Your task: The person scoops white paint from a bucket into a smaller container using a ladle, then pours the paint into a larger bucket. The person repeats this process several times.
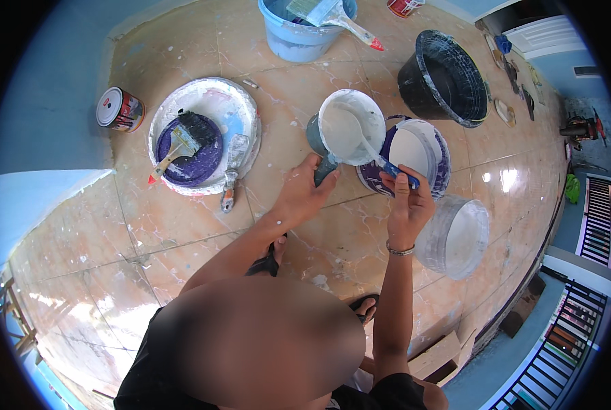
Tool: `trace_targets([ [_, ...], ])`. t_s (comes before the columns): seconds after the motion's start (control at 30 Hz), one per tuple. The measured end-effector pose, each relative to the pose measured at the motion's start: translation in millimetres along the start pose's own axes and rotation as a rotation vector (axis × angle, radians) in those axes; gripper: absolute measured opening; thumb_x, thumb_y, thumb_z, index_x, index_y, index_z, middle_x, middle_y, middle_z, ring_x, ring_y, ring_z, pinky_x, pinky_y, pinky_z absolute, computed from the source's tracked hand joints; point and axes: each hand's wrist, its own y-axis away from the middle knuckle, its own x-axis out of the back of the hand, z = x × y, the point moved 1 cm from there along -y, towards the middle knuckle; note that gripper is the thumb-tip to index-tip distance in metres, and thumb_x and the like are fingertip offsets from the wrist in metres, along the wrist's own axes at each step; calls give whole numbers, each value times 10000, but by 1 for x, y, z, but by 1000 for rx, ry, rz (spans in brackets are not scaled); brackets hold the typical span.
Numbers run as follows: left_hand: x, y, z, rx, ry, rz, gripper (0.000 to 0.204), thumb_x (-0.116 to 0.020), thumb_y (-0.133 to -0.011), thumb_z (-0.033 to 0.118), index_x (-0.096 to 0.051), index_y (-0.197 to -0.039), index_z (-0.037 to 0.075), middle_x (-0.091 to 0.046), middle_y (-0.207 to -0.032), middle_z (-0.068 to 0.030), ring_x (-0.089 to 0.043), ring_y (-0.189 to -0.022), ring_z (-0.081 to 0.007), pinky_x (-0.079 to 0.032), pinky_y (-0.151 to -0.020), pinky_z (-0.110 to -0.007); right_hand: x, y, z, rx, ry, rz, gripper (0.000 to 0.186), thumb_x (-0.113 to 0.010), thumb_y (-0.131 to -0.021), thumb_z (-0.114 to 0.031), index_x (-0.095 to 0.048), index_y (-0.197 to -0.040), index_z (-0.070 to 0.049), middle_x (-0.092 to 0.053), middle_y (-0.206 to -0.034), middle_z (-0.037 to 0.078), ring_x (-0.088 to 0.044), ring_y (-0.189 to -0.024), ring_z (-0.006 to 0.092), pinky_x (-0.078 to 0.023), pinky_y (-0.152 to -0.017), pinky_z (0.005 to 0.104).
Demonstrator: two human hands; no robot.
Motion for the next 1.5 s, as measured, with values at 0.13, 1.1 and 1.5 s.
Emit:
trace_targets([
  [0.13, -1, 1, -1, -1, 7, 3, 335, -681, -968, 265, -602, -1089, -37, -632, -679, -132, -614, -589, -202, -465, -558, -381, 0, -1, 8, -151, -171, 154, 228, -622, -1043, -111, -651, -1131, 97, -733, -979, 172, -765, -847, 243, -638, -772, 318],
  [1.1, 4, 4, 11, -50, 22, -41, 347, -688, -964, 283, -596, -1069, -34, -614, -726, -123, -589, -623, -202, -466, -586, -388, 26, -8, -25, 121, 135, -134, 180, -634, -1026, -42, -652, -1160, 76, -723, -1086, 177, -758, -960, 266, -595, -865, 318],
  [1.5, 1, 6, 15, -75, 28, -17, 352, -684, -968, 274, -598, -1111, -36, -632, -735, -117, -597, -631, -201, -469, -606, -383, 22, 6, -11, -104, -250, 134, 295, -607, -1060, -175, -619, -1165, 101, -727, -987, 193, -767, -861, 272, -642, -801, 359],
])
